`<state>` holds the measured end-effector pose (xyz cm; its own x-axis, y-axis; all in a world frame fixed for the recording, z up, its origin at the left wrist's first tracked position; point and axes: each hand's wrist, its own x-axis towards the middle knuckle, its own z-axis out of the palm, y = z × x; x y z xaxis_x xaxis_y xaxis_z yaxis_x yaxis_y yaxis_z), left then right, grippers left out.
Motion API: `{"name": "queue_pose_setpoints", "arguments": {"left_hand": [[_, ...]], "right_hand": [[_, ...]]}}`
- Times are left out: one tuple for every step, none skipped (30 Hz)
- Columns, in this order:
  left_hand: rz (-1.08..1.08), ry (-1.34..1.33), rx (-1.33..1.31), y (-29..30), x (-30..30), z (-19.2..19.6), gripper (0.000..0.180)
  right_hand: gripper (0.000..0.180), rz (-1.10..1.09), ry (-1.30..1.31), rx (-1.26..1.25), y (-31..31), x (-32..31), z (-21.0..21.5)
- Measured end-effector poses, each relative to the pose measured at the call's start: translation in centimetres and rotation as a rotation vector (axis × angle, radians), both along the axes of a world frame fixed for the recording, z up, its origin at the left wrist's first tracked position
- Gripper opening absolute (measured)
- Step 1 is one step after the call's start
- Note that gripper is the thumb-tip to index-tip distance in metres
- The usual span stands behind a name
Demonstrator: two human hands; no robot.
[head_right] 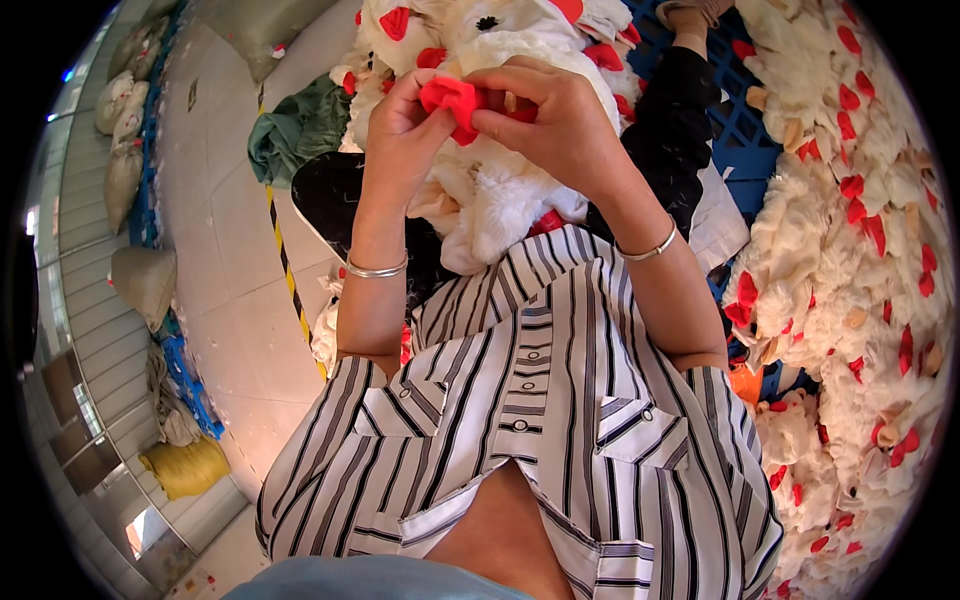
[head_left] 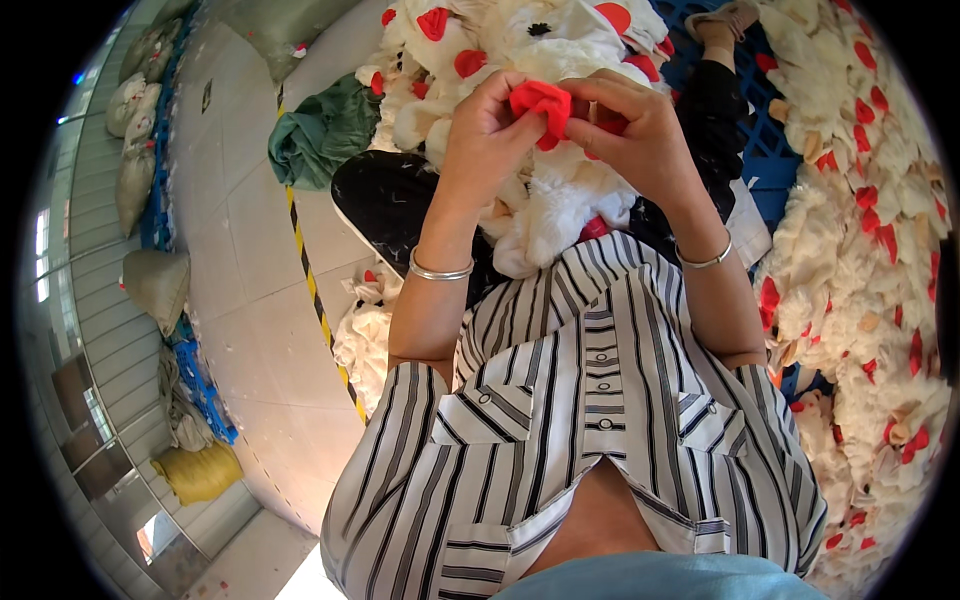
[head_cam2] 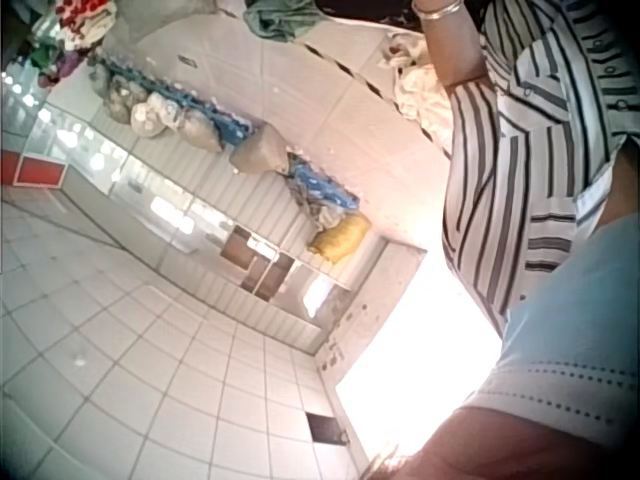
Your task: The person sits on the floor and assembles white stuffed animals by hand. They pick up the plush bodies, insert red fabric pieces into the openings, and manipulate the fabric to secure the parts. The person handles the items one at a time, repeatedly picking them up, adjusting the red inserts, and placing them back into a pile.
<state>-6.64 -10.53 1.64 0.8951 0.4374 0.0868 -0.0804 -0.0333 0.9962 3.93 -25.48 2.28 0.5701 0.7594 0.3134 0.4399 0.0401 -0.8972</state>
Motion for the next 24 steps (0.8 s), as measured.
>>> {"name": "queue_pose_setpoints", "arguments": {"left_hand": [[-0.012,0.006,-0.003,0.0,0.2,0.0,0.012],[-0.023,0.012,-0.007,0.0,0.4,0.0,0.01],[-0.024,0.009,-0.004,0.1,0.5,-0.4,0.009],[-0.028,0.006,-0.002,0.1,0.6,-0.8,0.008],[-0.031,0.002,0.0,0.1,0.7,-1.0,0.007],[-0.056,0.014,0.012,0.1,0.4,-1.0,0.005],[-0.085,0.026,0.022,-0.1,0.1,-0.5,0.005],[-0.108,0.04,0.034,-0.2,-0.2,-0.2,0.004],[-0.076,0.012,0.028,-0.3,-0.3,-0.2,0.005],[-0.044,-0.016,0.024,-0.3,-0.4,-0.2,0.007],[-0.011,-0.043,0.02,-0.4,-0.4,-0.2,0.008],[0.003,-0.042,0.081,-0.2,-0.6,0.0,0.01],[0.013,-0.043,0.139,0.1,-0.9,0.3,0.011],[0.024,-0.044,0.195,0.4,-1.3,0.8,0.013],[0.147,0.011,0.329,0.7,-1.8,1.9,0.015],[0.357,-0.083,0.128,1.7,-2.5,1.7,0.017],[0.527,-0.202,0.245,5.4,-3.0,1.4,0.019],[0.632,-0.373,0.08,9.2,-4.0,2.1,0.021],[0.735,-0.517,-0.26,10.0,-4.8,4.9,0.025],[0.834,-0.445,0.006,10.7,-5.8,5.7,0.04],[0.813,-0.496,0.058,9.6,-5.8,7.2,0.044],[0.816,-0.529,0.126,8.9,-5.7,8.7,0.044],[0.84,-0.542,0.223,8.0,-6.4,11.4,0.045],[0.831,-0.583,0.276,8.0,-5.3,12.4,0.045]], "right_hand": [[0.026,-0.009,0.024,0.006,0.0,-0.1,0.0],[0.026,-0.018,0.049,0.011,0.0,-0.2,0.0],[0.026,-0.027,0.074,0.017,0.0,-0.3,-0.1],[0.025,-0.029,0.118,0.002,-0.1,-0.3,-0.1],[0.024,-0.03,0.162,-0.013,-0.2,-0.3,-0.1],[0.023,-0.032,0.206,-0.027,-0.3,-0.3,-0.1],[0.02,-0.167,0.097,0.0,-0.4,0.5,-1.0],[0.018,-0.295,-0.01,0.029,-0.3,1.9,-1.9],[0.015,-0.343,-0.002,0.075,-0.6,3.1,-2.4],[0.013,-0.425,-0.069,0.067,-0.8,3.7,-2.5],[0.012,-0.416,-0.079,0.068,-1.3,4.1,-2.4],[0.011,-0.407,-0.088,0.07,-1.7,4.5,-2.0],[0.011,-0.398,-0.065,0.093,-2.1,4.9,-2.0],[0.011,-0.388,-0.042,0.114,-2.5,5.3,-1.9],[0.011,-0.377,-0.019,0.136,-3.2,5.7,-1.8],[0.011,-0.457,0.08,0.081,-4.7,7.4,-2.3],[0.013,-0.558,0.04,0.234,-6.7,9.0,-1.6],[0.016,-0.687,0.244,0.366,-9.3,11.0,-2.0],[0.016,-0.693,0.269,0.499,-10.7,12.2,-1.9],[0.016,-0.684,0.279,0.631,-11.9,13.3,-1.7],[0.015,-0.712,0.233,0.571,-11.9,13.0,-0.4],[0.016,-0.724,-0.174,0.489,-12.6,13.9,0.3],[0.017,-0.696,-0.543,0.4,-13.0,15.4,0.9],[0.02,-0.724,-0.763,0.286,-13.7,16.2,2.5]]}}
